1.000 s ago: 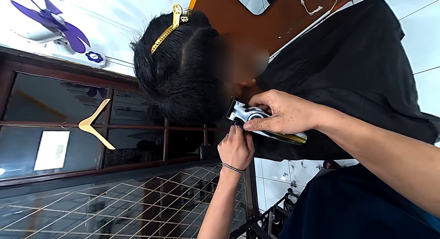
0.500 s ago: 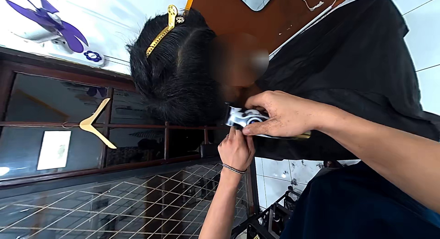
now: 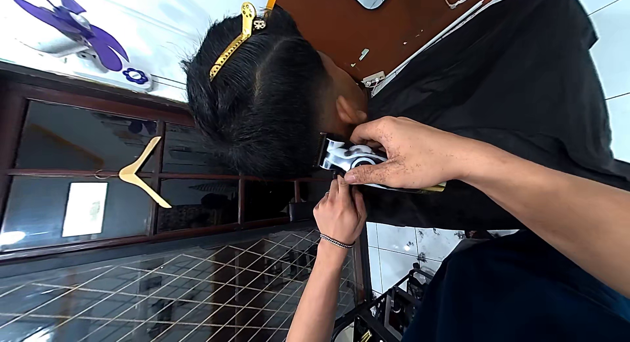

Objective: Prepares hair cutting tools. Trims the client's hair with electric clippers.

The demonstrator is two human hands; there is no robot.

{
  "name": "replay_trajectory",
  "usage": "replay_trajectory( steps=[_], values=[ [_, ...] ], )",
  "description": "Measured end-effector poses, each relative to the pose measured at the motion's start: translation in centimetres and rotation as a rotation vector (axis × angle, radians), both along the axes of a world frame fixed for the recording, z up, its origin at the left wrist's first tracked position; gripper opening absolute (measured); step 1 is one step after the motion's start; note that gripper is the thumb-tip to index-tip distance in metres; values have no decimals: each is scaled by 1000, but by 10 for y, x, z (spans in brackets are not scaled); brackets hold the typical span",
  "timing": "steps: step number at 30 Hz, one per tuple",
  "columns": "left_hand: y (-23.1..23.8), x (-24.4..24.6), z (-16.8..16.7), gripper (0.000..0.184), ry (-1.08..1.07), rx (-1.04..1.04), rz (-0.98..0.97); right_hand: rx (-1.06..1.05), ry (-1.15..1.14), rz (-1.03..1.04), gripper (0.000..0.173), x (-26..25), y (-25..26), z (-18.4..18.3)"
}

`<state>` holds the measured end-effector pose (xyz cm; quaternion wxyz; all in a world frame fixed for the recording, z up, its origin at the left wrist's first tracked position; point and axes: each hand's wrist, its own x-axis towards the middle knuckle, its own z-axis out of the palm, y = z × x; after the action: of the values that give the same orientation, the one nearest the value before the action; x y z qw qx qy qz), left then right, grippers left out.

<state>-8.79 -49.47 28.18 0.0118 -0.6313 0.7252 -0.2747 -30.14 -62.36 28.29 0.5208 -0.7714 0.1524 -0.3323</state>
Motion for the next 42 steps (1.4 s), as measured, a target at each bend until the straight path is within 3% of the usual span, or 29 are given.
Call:
replay_trajectory(
  steps=[3, 7, 42],
  values=[
    [0, 0, 1, 36, -11, 1, 3, 0, 41, 2, 38, -2, -2, -3],
    [0, 0, -1, 29, 7, 0, 2, -17, -16, -4, 40, 1, -1, 4],
    [-1, 0, -2, 29, 14, 7, -4, 15, 19, 30, 37, -2, -5, 0]
  ],
)
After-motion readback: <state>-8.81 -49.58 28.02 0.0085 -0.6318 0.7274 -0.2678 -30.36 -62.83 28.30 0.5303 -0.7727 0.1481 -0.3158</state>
